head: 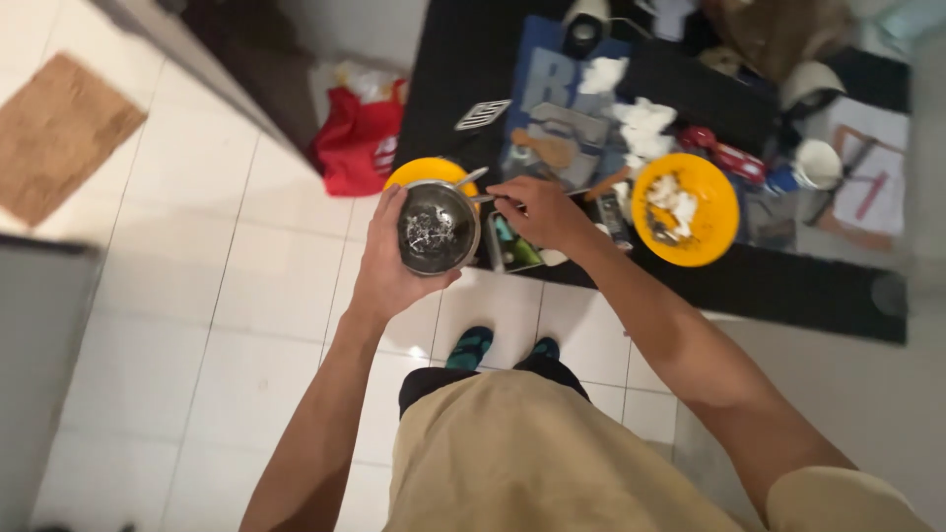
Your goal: Clearing trash and emptying an ashtray from a desk into a bin.
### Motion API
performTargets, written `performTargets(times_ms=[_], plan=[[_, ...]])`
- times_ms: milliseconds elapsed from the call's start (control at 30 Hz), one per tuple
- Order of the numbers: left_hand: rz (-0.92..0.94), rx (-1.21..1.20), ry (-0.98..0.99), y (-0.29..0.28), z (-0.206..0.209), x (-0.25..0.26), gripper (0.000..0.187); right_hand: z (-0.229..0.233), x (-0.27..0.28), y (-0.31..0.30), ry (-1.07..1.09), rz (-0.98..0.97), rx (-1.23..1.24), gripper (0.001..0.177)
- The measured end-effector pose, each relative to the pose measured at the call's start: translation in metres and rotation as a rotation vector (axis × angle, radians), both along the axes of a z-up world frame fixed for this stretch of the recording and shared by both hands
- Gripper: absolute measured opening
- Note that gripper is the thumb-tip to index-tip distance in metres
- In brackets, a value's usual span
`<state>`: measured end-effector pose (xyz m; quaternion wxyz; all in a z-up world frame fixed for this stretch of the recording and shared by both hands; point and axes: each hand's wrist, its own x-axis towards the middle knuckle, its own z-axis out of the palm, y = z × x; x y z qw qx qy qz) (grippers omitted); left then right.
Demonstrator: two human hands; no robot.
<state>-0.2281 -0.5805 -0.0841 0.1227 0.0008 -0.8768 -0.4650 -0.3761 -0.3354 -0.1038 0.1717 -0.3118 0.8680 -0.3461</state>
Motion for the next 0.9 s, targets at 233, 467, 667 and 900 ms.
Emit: performTargets(times_ms=[233, 467, 667, 900], plan=[[-0.280, 0.011, 0.117, 0.061, 0.026, -0.062, 0.127, 0.060, 0.021, 0.074, -0.322, -0.343, -0.032, 0.035], [-0.506, 0.047, -0.010, 0.146, 0.043, -0.105, 0.128, 0.069, 0.041, 0.158, -0.441, -0.630, -0.333, 0.038], [-0.678, 0.095, 0.062, 0.233, 0.032, -0.131, 0.128, 0.060, 0.048, 0.240, -0.461, -0.846, -0.413, 0.042], [-0.869, 0.130, 0.080, 0.351, 0.017, -0.151, 0.138, 0.062, 0.062, 0.345, -0.427, -1.011, -0.459, 0.034]])
